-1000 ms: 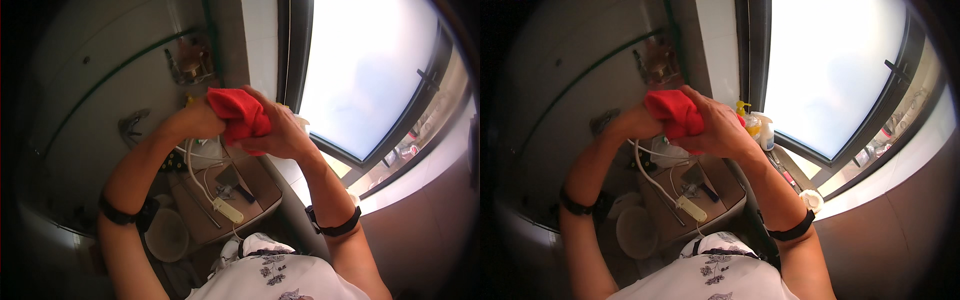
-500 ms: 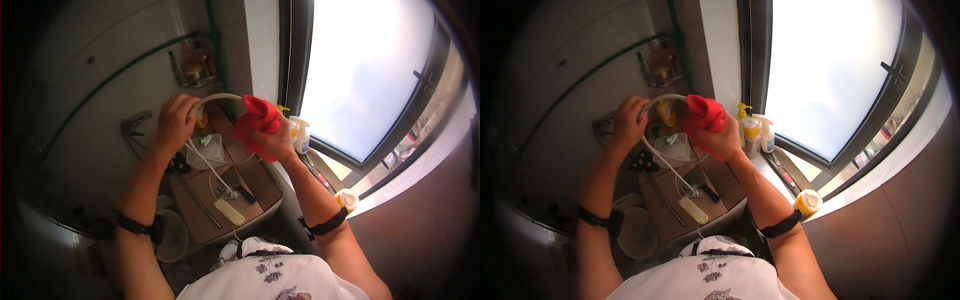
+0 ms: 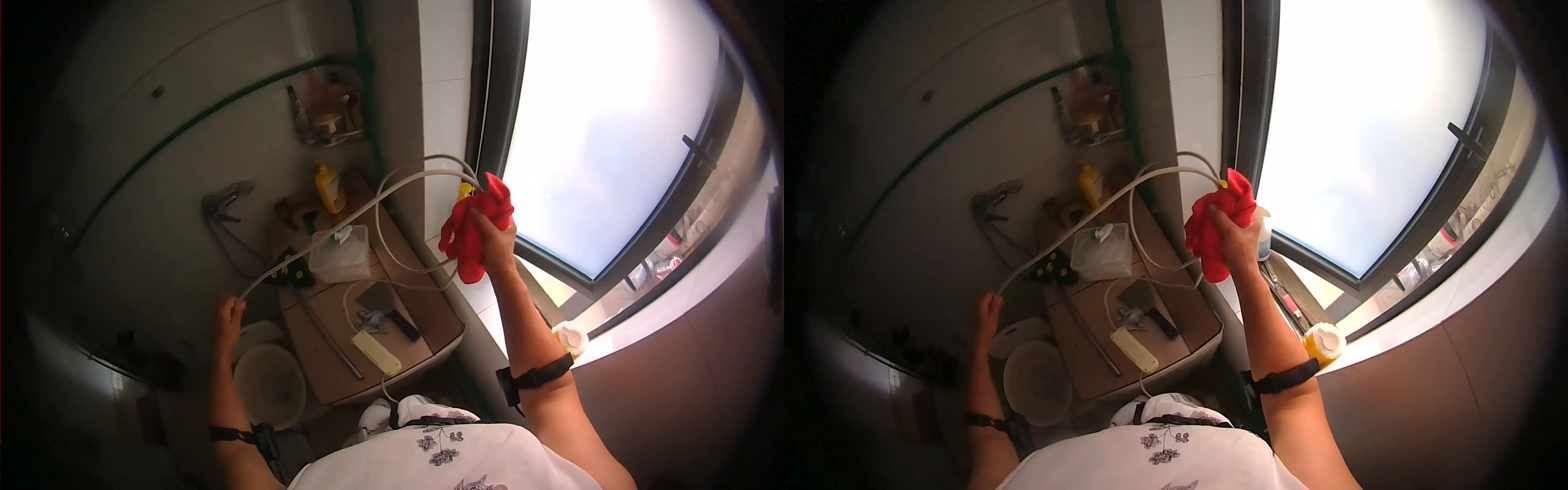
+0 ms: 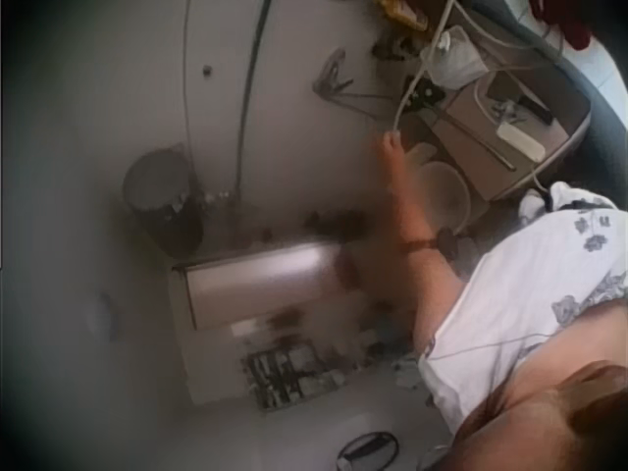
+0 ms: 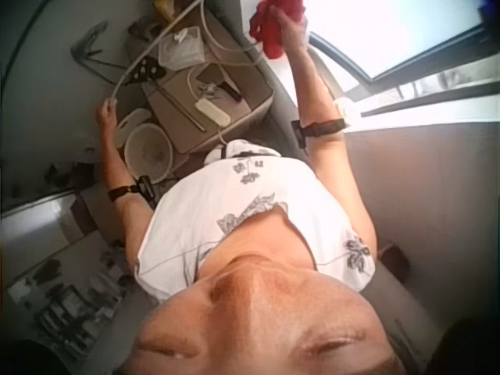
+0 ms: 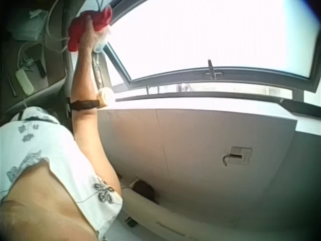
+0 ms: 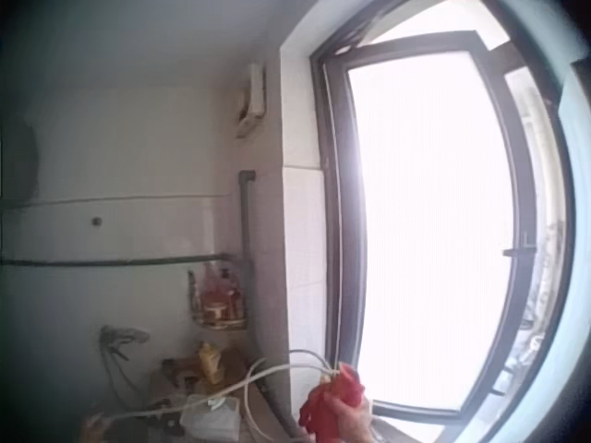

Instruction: The person wrings out a red cloth at the sink, then wipes the wall and window sill. They move bottles on the sill, wipe the wall again, and clean a power strip and cord before coiling it. The person then wipes a mop handle, moves a stool, and uses the mop to clean the floor and the side of a washing machine.

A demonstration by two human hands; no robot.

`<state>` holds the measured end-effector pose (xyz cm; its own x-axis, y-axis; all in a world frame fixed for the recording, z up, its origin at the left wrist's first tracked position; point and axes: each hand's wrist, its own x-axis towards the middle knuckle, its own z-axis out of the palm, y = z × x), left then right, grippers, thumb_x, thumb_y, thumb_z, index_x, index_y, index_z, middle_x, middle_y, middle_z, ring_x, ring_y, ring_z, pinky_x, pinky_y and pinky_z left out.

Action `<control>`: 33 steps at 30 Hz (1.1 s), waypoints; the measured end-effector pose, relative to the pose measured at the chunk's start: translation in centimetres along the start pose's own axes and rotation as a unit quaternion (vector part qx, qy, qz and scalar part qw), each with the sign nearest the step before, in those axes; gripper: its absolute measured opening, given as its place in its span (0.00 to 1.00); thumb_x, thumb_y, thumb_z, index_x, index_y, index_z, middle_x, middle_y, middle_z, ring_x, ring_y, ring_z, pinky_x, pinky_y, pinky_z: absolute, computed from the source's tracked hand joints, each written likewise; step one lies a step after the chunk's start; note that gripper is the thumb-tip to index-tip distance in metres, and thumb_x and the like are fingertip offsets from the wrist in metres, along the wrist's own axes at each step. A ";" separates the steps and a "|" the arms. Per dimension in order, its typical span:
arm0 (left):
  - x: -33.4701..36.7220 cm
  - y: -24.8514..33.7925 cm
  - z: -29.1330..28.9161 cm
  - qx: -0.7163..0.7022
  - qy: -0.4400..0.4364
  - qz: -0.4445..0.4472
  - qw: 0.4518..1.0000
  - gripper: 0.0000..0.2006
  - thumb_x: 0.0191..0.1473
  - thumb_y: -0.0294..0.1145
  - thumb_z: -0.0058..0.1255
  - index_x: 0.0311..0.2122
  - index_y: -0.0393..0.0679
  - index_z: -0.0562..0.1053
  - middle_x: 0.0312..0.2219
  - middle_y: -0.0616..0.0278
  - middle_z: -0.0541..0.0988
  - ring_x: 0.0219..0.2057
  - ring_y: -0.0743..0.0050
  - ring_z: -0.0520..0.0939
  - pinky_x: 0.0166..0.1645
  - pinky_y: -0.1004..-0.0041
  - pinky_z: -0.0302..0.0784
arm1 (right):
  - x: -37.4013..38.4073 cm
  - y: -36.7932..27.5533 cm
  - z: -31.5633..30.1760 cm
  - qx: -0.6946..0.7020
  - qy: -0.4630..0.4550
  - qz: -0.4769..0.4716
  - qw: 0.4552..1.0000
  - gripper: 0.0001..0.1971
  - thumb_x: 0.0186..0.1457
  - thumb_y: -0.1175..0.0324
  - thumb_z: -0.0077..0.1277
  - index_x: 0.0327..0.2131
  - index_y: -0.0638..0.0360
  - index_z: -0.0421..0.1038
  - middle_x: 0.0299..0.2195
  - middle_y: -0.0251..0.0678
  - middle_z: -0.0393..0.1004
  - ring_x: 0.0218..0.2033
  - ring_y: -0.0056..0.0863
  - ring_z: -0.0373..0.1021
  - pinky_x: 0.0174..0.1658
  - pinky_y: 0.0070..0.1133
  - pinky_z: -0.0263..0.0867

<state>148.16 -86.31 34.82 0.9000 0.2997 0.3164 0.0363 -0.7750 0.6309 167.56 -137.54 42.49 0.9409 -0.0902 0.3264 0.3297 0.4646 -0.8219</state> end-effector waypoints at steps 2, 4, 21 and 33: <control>-1.4 0.2 -1.2 -0.046 0.005 -0.017 0.999 0.13 0.56 0.36 0.44 0.23 0.40 0.68 0.13 0.66 0.63 0.16 0.82 0.64 0.23 0.75 0.62 | -0.2 1.5 0.2 -0.048 -0.023 0.005 0.999 0.18 0.45 0.73 0.56 0.42 0.63 0.66 0.33 0.34 0.72 0.33 0.23 0.70 0.38 0.20 0.67; -2.5 1.1 -2.2 -0.086 0.012 -0.060 0.994 0.13 0.56 0.36 0.45 0.23 0.40 0.67 0.12 0.67 0.62 0.15 0.83 0.64 0.22 0.76 0.61 | -0.4 3.4 0.6 -0.072 -0.052 0.025 0.996 0.20 0.44 0.72 0.57 0.44 0.62 0.65 0.34 0.34 0.72 0.35 0.23 0.69 0.40 0.21 0.66; -1.4 11.3 0.7 -0.171 -0.039 -0.136 0.975 0.15 0.56 0.37 0.44 0.22 0.38 0.68 0.09 0.66 0.67 0.09 0.83 0.68 0.15 0.76 0.63 | 0.4 14.2 -5.5 0.021 0.002 0.195 0.981 0.28 0.56 0.51 0.44 0.56 0.52 0.54 0.48 0.33 0.64 0.46 0.26 0.62 0.49 0.24 0.61; 4.1 19.8 3.1 -0.050 -0.102 0.005 0.994 0.12 0.56 0.35 0.44 0.26 0.37 0.70 0.12 0.68 0.68 0.12 0.84 0.68 0.17 0.75 0.62 | 1.7 0.1 2.1 0.113 -0.014 0.027 0.993 0.27 0.60 0.50 0.36 0.55 0.59 0.53 0.49 0.37 0.63 0.49 0.28 0.62 0.53 0.25 0.58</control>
<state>153.88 -102.15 46.43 0.9696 0.1653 0.1805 -0.0082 -0.7151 0.6990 169.01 -135.81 43.91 0.9535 -0.0368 0.2992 0.2492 0.6548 -0.7135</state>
